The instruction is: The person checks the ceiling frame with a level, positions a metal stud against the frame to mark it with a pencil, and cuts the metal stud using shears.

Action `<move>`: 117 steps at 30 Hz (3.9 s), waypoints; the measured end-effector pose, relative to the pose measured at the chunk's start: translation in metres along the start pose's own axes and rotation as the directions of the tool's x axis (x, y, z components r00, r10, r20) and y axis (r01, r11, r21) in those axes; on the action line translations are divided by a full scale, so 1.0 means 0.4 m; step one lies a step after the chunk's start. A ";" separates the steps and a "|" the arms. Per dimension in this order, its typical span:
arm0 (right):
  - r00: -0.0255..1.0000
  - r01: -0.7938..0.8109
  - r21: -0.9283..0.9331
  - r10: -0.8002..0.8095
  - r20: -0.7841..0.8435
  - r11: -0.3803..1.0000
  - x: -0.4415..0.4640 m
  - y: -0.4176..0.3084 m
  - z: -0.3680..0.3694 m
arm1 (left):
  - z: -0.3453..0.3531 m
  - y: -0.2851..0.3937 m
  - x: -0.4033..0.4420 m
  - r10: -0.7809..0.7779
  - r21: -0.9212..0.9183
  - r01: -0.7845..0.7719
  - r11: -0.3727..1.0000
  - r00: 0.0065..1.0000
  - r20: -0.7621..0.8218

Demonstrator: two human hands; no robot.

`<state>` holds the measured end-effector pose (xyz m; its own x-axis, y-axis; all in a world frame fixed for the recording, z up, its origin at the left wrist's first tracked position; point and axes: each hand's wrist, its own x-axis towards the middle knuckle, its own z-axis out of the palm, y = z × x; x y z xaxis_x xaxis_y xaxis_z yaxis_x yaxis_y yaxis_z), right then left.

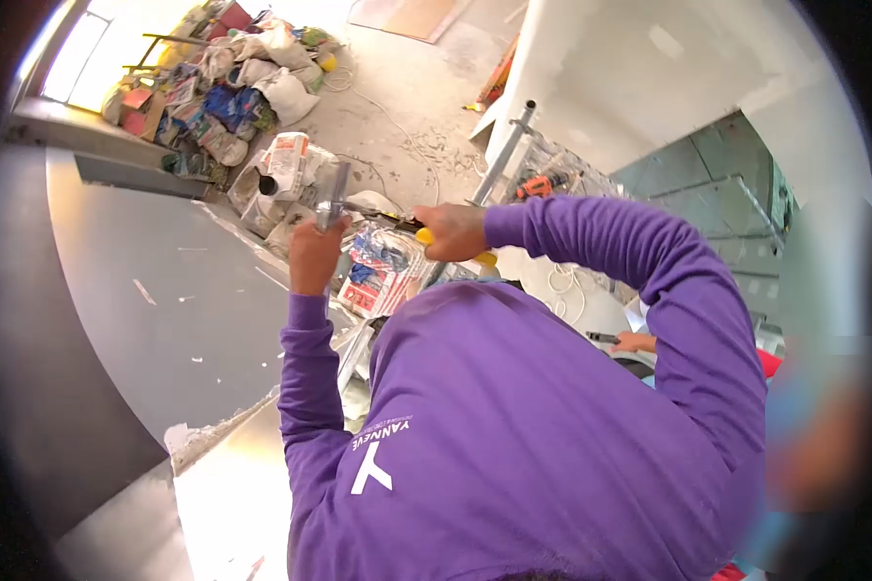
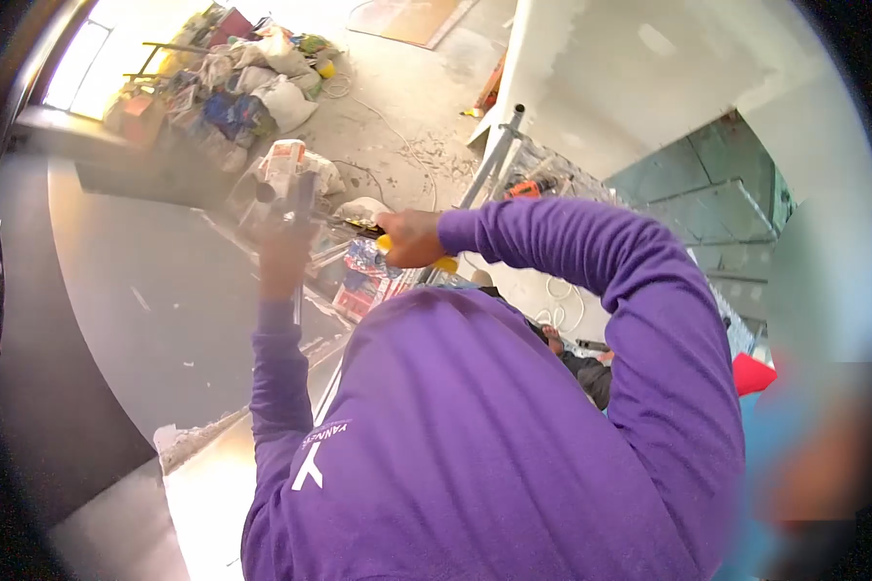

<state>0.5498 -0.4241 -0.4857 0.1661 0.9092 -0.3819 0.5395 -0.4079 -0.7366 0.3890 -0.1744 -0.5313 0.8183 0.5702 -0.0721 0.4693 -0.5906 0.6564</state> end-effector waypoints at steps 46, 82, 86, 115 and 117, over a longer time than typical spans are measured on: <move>0.990 0.136 0.382 -0.107 -0.096 0.914 -0.021 -0.031 -0.088 | -0.177 0.160 -0.179 0.021 -0.509 0.027 0.860 0.996 0.089; 0.855 0.485 0.135 -0.501 0.134 0.864 0.081 -0.274 0.129 | -0.333 -0.027 -0.391 0.162 -0.285 -0.174 0.943 0.985 -0.062; 0.876 0.440 0.092 -0.450 0.175 0.893 0.133 -0.311 0.148 | -0.389 -0.045 -0.394 -0.079 -0.697 0.209 0.686 0.974 0.214; 0.890 0.402 0.117 -0.417 0.182 0.908 0.465 -0.424 0.258 | -0.548 -0.462 -0.435 -0.547 -0.908 0.164 0.385 0.833 -0.081; 0.913 0.349 0.124 -0.367 0.179 0.929 0.424 -0.311 0.245 | -0.485 -0.484 -0.458 -0.613 -0.981 0.068 0.181 0.788 -0.058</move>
<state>0.4300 -0.2274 -0.5134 -0.1945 0.9645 -0.1783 0.4569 -0.0718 -0.8866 0.0837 -0.0536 -0.4996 0.3373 0.8445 -0.4159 -0.1847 0.4926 0.8504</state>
